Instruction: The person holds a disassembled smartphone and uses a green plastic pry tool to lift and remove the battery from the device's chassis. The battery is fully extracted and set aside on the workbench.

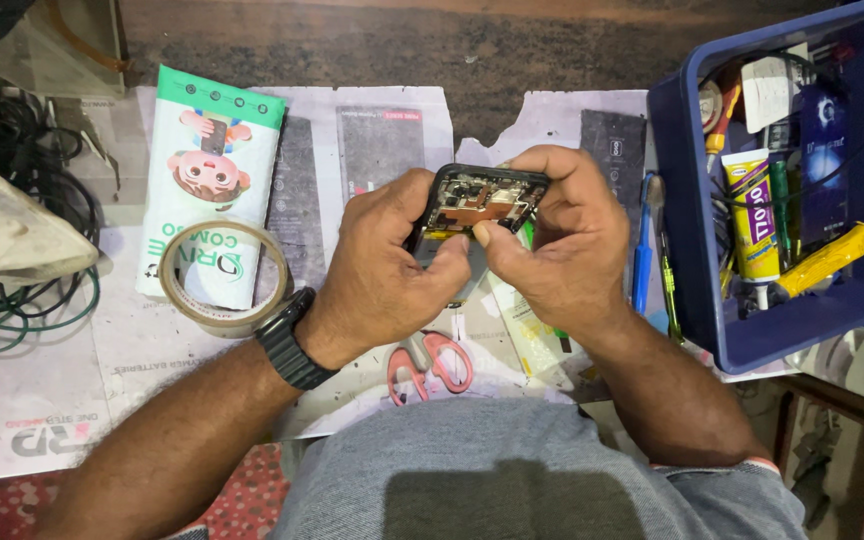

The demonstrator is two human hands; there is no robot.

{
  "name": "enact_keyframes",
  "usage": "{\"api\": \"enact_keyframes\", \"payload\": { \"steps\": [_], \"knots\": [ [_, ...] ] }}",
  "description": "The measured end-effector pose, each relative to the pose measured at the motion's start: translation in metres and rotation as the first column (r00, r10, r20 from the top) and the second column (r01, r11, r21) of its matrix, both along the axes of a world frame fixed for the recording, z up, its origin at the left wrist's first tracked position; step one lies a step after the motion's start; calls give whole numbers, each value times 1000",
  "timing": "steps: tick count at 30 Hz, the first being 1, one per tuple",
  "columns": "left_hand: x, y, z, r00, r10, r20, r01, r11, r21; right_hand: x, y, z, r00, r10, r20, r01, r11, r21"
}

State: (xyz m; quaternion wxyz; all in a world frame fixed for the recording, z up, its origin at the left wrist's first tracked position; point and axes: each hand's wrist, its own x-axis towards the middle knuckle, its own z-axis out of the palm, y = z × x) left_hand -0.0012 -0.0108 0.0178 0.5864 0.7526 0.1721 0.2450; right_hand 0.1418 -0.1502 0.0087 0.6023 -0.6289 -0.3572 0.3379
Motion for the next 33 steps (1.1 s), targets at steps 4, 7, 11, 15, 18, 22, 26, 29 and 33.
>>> {"api": "enact_keyframes", "payload": {
  "steps": [4,7,11,15,18,22,26,29,33],
  "knots": [
    [-2,6,-7,992,-125,9,124,969,-214,5,1,-2,984,-7,-179,29,992,119],
    [0,11,-13,950,-292,114,312,855,-413,12,3,-4,949,-27,-315,90,978,187],
    [2,8,-18,911,-401,100,371,690,-622,17,6,-8,896,-34,-442,148,963,225],
    [2,5,-19,924,-379,53,334,730,-597,19,5,-10,898,-13,-440,120,969,218],
    [1,4,-19,929,-363,71,342,772,-536,23,2,-11,905,-41,-424,118,980,157],
    [1,3,-17,938,-345,38,327,841,-432,24,2,-11,901,-5,-433,96,977,188],
    [1,1,-11,949,-313,-50,280,902,-330,22,2,-5,926,-8,-377,78,982,171],
    [1,2,-4,947,-290,-136,239,923,-303,19,0,3,996,-88,-2,87,982,168],
    [2,4,2,970,-214,-115,189,963,-194,16,2,9,885,-153,440,47,969,243]
  ]
}}
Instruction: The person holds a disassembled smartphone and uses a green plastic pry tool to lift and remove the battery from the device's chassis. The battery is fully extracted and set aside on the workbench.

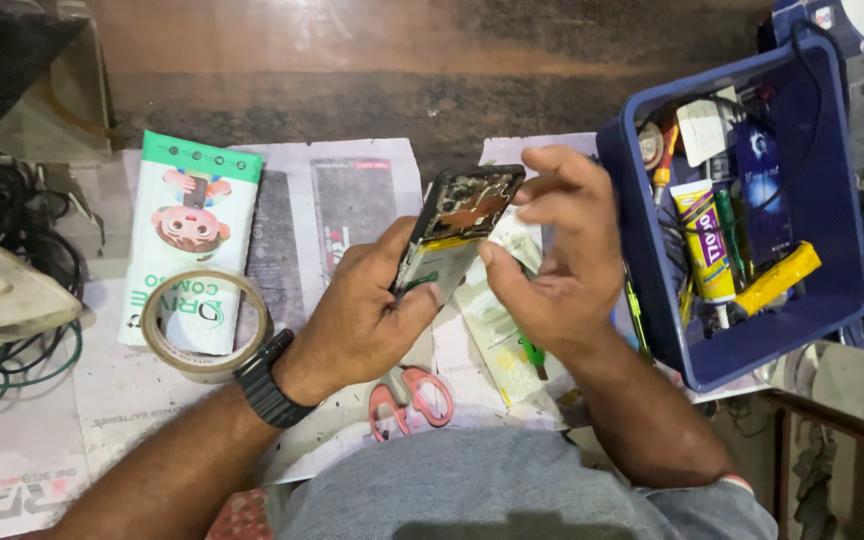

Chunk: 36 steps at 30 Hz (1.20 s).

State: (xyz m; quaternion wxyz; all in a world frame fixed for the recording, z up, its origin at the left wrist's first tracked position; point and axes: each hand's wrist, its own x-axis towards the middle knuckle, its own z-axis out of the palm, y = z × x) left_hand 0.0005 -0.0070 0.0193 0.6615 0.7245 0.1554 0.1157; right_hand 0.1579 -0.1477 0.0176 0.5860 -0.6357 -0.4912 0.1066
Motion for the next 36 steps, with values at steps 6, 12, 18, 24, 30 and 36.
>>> {"api": "enact_keyframes", "payload": {
  "steps": [6,12,18,24,30,36],
  "knots": [
    [-3,-3,-1,988,24,152,-42,993,115,-3,0,-3,999,22,-26,-23,999,-35],
    [-2,-4,0,988,25,153,-45,991,129,-1,-1,-9,988,80,-133,-79,997,13],
    [-2,-4,0,986,-5,168,-15,994,112,-7,-4,-14,921,146,-360,-124,989,84],
    [-1,-2,-5,993,-19,119,20,1000,-13,-9,-5,-22,898,183,-399,-132,980,152],
    [-2,-1,-7,989,-43,141,51,997,-53,-10,-9,-24,867,135,-480,-96,990,104],
    [-2,-1,-8,985,-57,161,57,998,7,-10,-11,-23,872,112,-477,-82,993,85]
  ]
}}
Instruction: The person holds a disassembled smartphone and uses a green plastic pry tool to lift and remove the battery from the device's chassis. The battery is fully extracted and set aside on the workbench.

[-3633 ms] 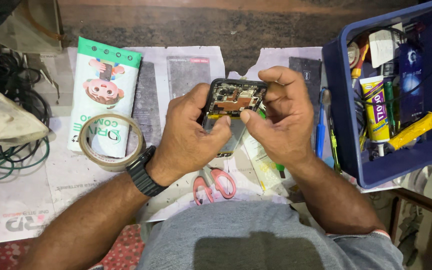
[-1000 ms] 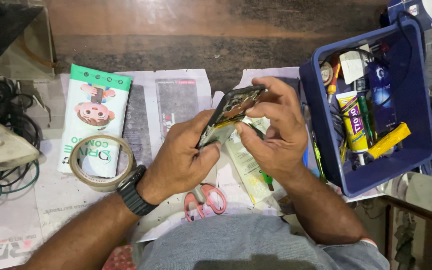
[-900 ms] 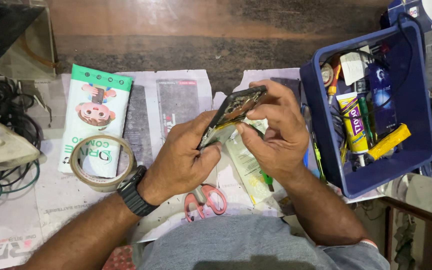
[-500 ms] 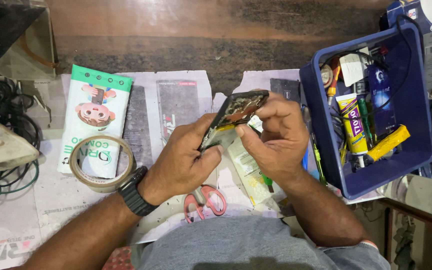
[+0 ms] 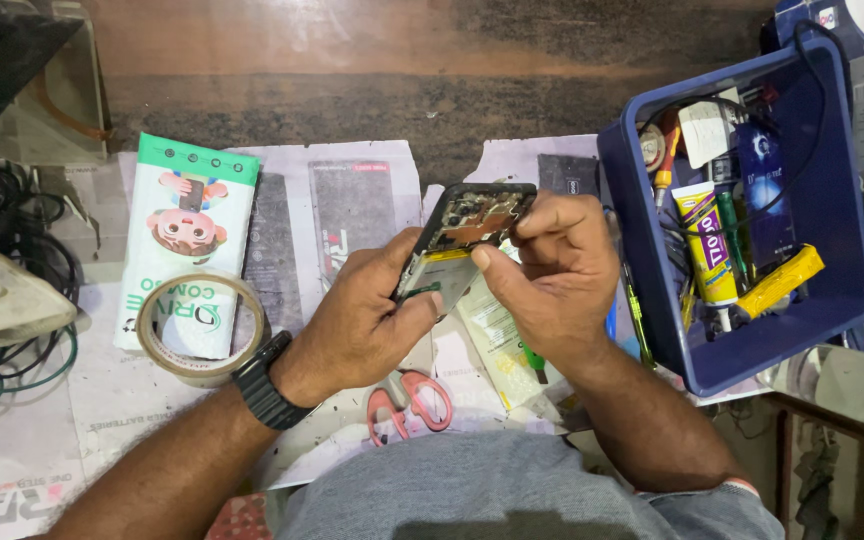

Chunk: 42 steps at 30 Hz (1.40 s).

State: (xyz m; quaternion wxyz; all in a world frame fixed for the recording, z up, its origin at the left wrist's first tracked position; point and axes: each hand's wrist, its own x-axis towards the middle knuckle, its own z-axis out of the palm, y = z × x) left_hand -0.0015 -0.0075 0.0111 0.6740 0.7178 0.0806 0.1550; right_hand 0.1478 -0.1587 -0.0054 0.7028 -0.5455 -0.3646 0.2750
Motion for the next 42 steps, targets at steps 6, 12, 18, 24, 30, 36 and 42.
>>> {"api": "enact_keyframes", "payload": {
  "steps": [6,12,18,24,30,36,42],
  "knots": [
    [0,1,-1,1000,-25,2,25,999,-21,0,2,3,999,9,-44,-9,1000,12],
    [-1,0,-3,999,-14,-28,15,1000,19,1,-2,1,999,-13,-36,13,1000,-17],
    [-3,-2,-10,995,-31,-92,6,965,-262,-1,-1,2,999,33,20,-34,999,39],
    [-2,0,-21,995,-56,-80,0,822,-570,-5,2,7,997,17,79,-14,999,-37],
    [-3,1,-27,997,-42,-64,2,849,-528,-6,0,9,999,41,21,-40,998,-41],
    [-4,3,-32,997,-64,-49,25,820,-572,-8,-1,11,999,12,41,-9,998,-55],
    [-5,5,-35,993,-117,-9,72,665,-744,-9,0,15,991,48,125,-52,998,24]
  ]
}}
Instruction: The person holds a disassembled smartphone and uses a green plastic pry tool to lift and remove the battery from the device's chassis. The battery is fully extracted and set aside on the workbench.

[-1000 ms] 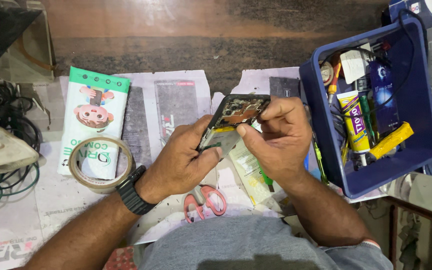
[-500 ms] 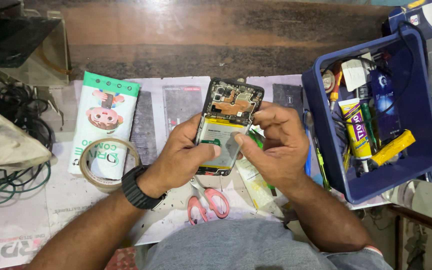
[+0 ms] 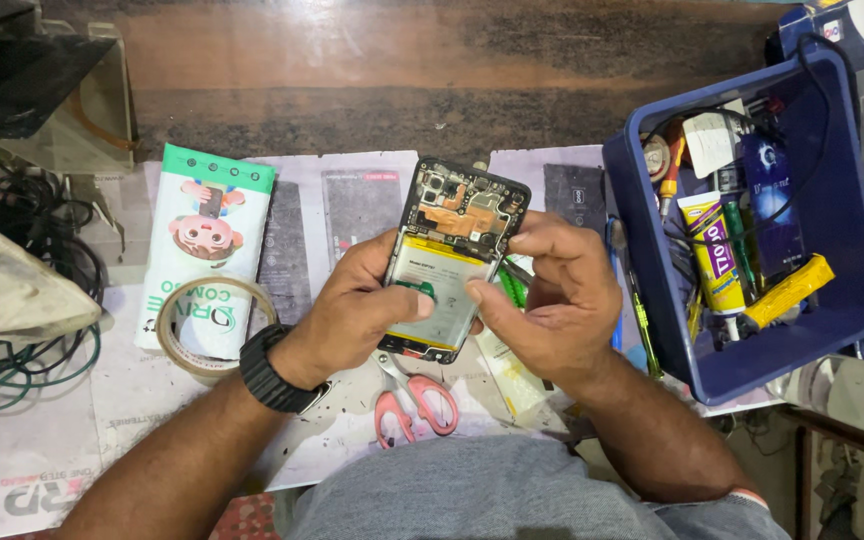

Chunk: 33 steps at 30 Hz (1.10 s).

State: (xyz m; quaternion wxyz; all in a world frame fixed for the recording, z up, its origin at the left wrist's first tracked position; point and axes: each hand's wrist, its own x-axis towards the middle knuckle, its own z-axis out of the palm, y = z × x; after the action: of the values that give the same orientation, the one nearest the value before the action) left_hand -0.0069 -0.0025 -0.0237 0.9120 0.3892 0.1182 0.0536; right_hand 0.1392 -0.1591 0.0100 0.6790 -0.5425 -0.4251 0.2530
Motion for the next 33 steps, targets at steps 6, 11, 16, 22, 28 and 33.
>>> {"api": "enact_keyframes", "payload": {
  "steps": [6,11,16,22,28,33],
  "knots": [
    [0,1,0,1000,-16,6,17,999,-49,1,-2,1,999,14,-44,-15,1000,-22],
    [0,1,6,1000,8,27,-12,988,154,2,-2,-8,999,-38,3,38,999,-12],
    [2,4,18,999,19,-30,-6,925,379,10,-4,-15,995,-84,44,88,992,-93],
    [4,6,25,997,13,-80,32,846,532,13,-6,-15,990,-109,89,123,977,-174],
    [6,4,26,995,89,49,-102,898,427,16,5,6,996,46,71,-34,986,-162],
    [9,6,21,981,190,41,-193,932,306,18,13,21,762,112,637,74,964,-257]
  ]
}}
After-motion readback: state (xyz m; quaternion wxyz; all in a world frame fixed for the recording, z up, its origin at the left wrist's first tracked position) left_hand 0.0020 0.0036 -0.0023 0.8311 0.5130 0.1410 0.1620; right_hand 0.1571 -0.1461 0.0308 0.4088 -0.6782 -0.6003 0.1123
